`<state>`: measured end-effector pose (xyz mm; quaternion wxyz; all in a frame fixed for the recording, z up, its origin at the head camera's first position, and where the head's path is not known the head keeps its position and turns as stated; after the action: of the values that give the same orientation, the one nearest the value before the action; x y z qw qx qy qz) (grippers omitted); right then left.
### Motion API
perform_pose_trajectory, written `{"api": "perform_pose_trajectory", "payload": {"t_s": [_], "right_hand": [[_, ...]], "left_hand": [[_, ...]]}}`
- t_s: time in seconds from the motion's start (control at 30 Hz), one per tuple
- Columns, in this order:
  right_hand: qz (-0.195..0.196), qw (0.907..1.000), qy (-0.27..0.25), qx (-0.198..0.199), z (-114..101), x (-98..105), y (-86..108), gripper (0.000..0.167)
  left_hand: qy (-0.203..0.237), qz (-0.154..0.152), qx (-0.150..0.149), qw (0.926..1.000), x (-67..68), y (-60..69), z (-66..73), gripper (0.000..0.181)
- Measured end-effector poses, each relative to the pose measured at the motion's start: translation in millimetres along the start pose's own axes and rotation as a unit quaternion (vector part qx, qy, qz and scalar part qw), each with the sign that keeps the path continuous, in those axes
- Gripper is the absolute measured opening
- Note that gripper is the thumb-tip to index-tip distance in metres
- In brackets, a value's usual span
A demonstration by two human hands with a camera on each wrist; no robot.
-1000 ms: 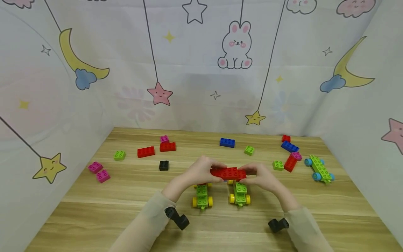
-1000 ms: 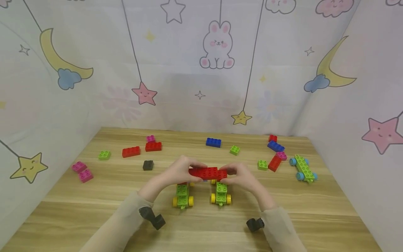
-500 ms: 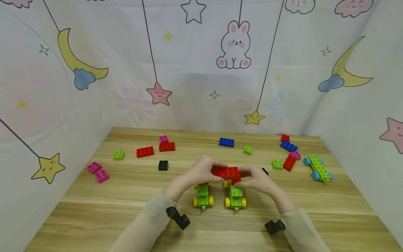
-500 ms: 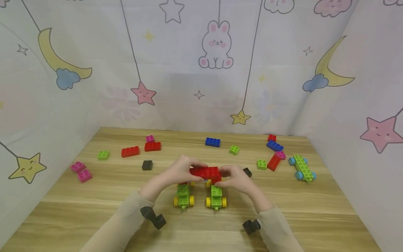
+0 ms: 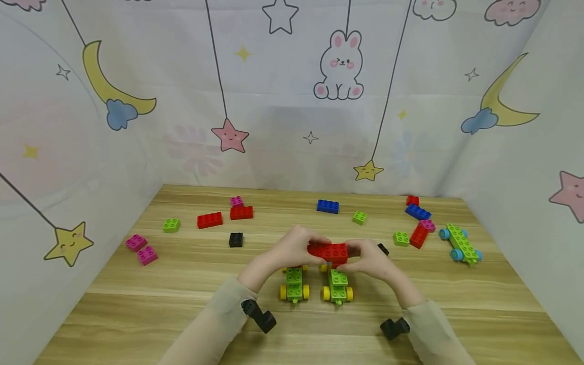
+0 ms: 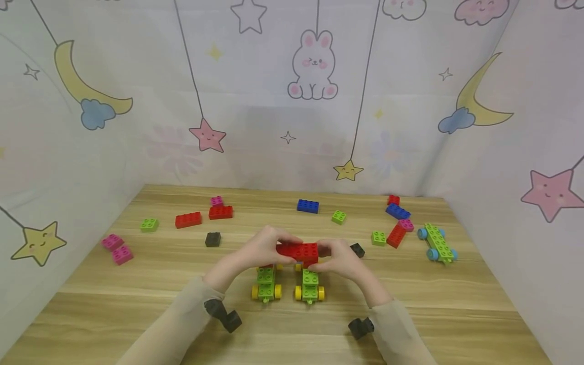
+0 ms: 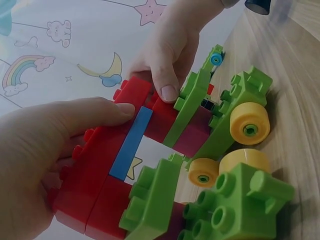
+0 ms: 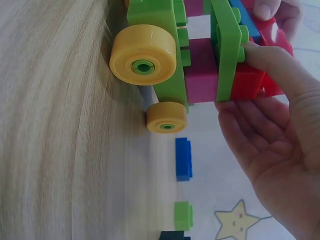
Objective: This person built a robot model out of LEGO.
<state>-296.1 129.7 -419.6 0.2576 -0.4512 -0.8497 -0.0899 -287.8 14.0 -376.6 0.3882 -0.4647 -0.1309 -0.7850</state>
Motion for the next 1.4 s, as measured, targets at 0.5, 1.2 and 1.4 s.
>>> {"api": "perform_pose_trajectory", "payload": {"t_s": [0.5, 1.2, 1.4], "right_hand": [[-0.009, 0.9999, -0.009, -0.007, -2, -1, 0.3, 0.034], [0.001, 0.9998, -0.002, 0.018, -10, 7, 5.2, 0.047], [0.018, 0.9992, -0.006, 0.034, -15, 13, 6.1, 0.039]], "left_hand": [[-0.016, -0.010, -0.002, 0.9998, -2.1, -0.3, 2.7, 0.039], [-0.020, -0.020, 0.001, 0.9996, -4.9, -2.1, 2.2, 0.039], [-0.017, -0.024, 0.013, 0.9995, -6.1, -2.7, -1.0, 0.041]]}}
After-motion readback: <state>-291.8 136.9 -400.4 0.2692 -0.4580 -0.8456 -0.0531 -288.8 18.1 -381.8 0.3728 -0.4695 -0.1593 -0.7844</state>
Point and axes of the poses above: each hand's wrist, its own y-axis away from the middle knuckle, its own x-axis out of the back of the hand, z = x × y, the point moved 10 cm from there along -y, towards the middle knuckle, and after that the axes turned 9 degrees about -y, right-handed, at the moved point
